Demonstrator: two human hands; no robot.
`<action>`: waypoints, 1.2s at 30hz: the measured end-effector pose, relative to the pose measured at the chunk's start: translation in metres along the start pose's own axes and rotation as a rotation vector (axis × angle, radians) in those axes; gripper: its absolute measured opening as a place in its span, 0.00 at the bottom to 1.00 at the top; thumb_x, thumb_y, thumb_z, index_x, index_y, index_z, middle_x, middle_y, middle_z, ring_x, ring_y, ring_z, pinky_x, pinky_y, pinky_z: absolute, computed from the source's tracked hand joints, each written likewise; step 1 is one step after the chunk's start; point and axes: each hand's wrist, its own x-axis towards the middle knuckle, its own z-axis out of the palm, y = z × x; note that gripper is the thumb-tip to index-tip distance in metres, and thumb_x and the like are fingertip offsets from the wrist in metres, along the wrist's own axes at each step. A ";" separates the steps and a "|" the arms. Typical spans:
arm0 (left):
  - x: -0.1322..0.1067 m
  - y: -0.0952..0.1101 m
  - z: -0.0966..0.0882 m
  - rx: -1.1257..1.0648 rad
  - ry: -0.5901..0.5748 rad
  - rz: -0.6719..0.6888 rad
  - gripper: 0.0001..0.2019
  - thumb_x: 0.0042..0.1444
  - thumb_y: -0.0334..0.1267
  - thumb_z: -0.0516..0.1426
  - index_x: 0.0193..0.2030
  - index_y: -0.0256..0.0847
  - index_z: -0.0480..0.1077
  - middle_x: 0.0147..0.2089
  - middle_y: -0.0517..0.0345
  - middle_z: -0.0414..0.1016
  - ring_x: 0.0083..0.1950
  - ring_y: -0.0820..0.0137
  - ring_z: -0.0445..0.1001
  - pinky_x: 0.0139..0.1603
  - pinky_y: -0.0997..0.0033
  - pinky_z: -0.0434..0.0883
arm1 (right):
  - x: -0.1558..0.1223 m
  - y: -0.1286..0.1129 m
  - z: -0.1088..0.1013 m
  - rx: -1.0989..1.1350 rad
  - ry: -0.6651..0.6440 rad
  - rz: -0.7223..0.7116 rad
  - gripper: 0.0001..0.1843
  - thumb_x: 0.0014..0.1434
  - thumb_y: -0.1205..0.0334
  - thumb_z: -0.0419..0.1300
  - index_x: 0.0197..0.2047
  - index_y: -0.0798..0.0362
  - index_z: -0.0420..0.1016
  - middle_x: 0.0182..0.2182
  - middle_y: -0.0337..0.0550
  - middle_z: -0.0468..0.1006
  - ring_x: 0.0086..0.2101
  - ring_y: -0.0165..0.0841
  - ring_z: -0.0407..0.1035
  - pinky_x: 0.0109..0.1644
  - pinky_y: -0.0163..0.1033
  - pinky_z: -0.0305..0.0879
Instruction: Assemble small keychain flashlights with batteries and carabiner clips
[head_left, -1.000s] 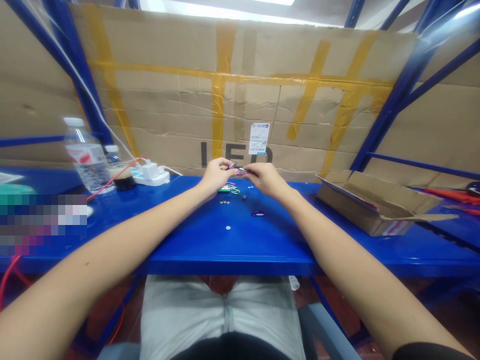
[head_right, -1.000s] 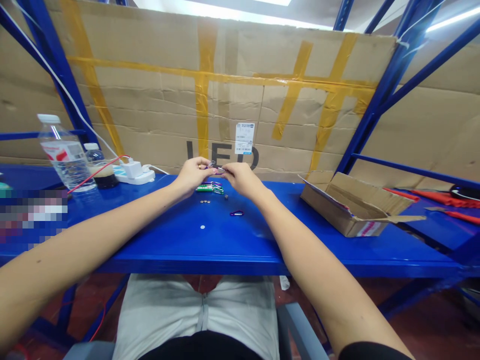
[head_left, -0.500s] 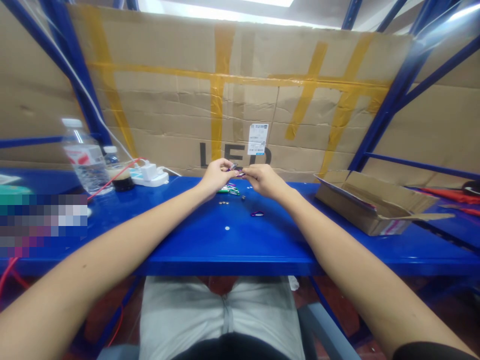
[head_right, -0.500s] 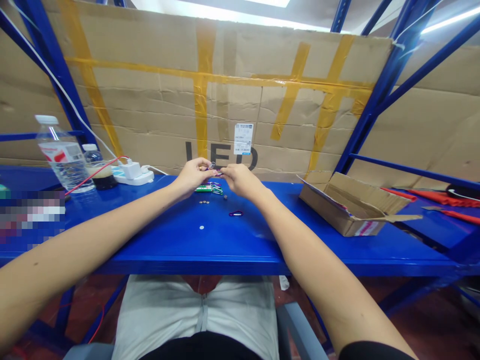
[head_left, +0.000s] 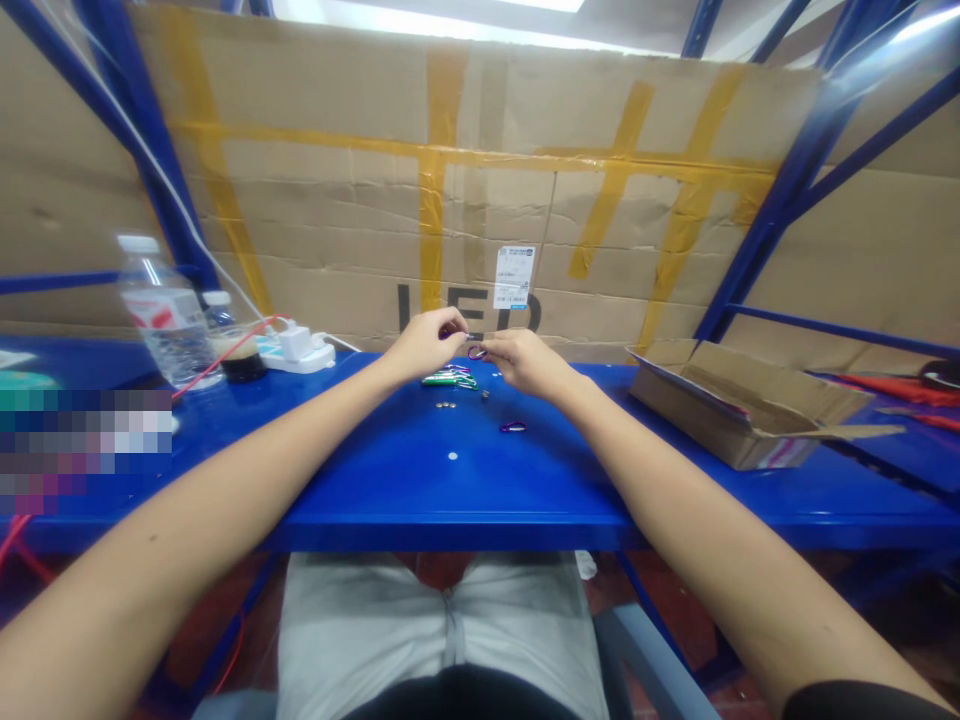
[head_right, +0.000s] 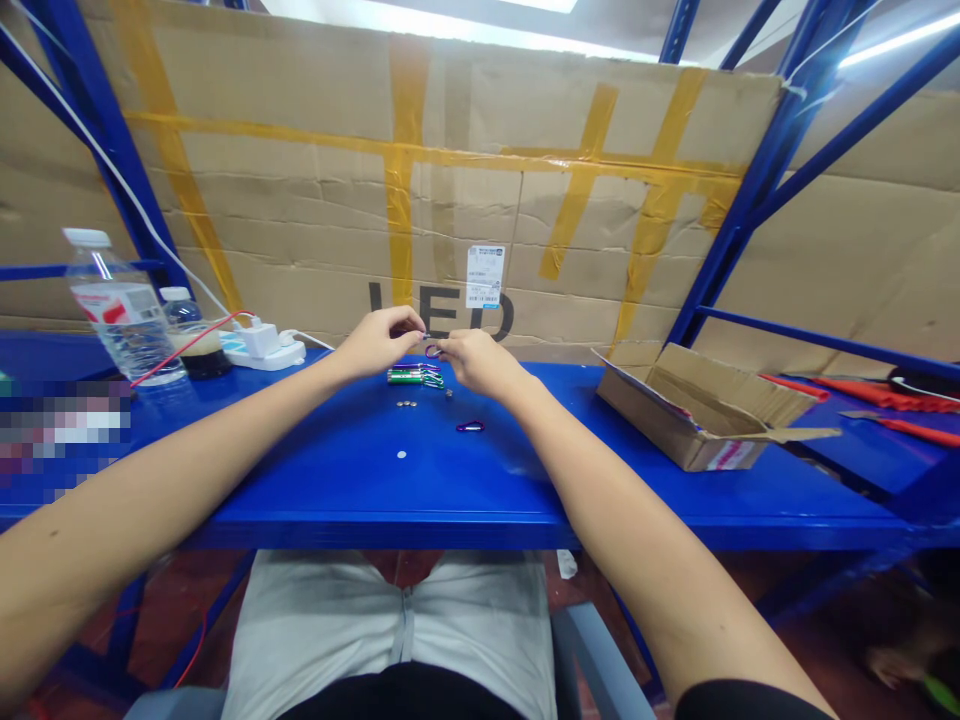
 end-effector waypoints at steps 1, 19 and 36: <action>-0.001 0.001 -0.001 0.032 -0.006 0.031 0.05 0.55 0.32 0.56 0.34 0.39 0.75 0.34 0.57 0.78 0.36 0.69 0.73 0.39 0.69 0.68 | 0.000 -0.001 -0.001 -0.015 -0.008 0.006 0.15 0.66 0.70 0.52 0.47 0.58 0.80 0.33 0.49 0.76 0.33 0.33 0.67 0.38 0.37 0.60; 0.004 0.003 -0.014 0.143 -0.087 0.235 0.11 0.54 0.30 0.55 0.35 0.41 0.80 0.37 0.54 0.74 0.41 0.66 0.73 0.49 0.64 0.69 | 0.002 -0.015 -0.005 -0.239 -0.084 -0.044 0.21 0.61 0.76 0.48 0.50 0.60 0.77 0.32 0.48 0.74 0.30 0.33 0.64 0.36 0.38 0.59; 0.007 0.007 -0.027 0.173 -0.205 0.180 0.10 0.49 0.31 0.56 0.32 0.41 0.81 0.35 0.54 0.74 0.39 0.65 0.72 0.47 0.66 0.68 | 0.006 -0.028 -0.004 -0.265 -0.134 -0.037 0.19 0.58 0.77 0.51 0.48 0.59 0.78 0.35 0.49 0.77 0.31 0.33 0.65 0.35 0.39 0.57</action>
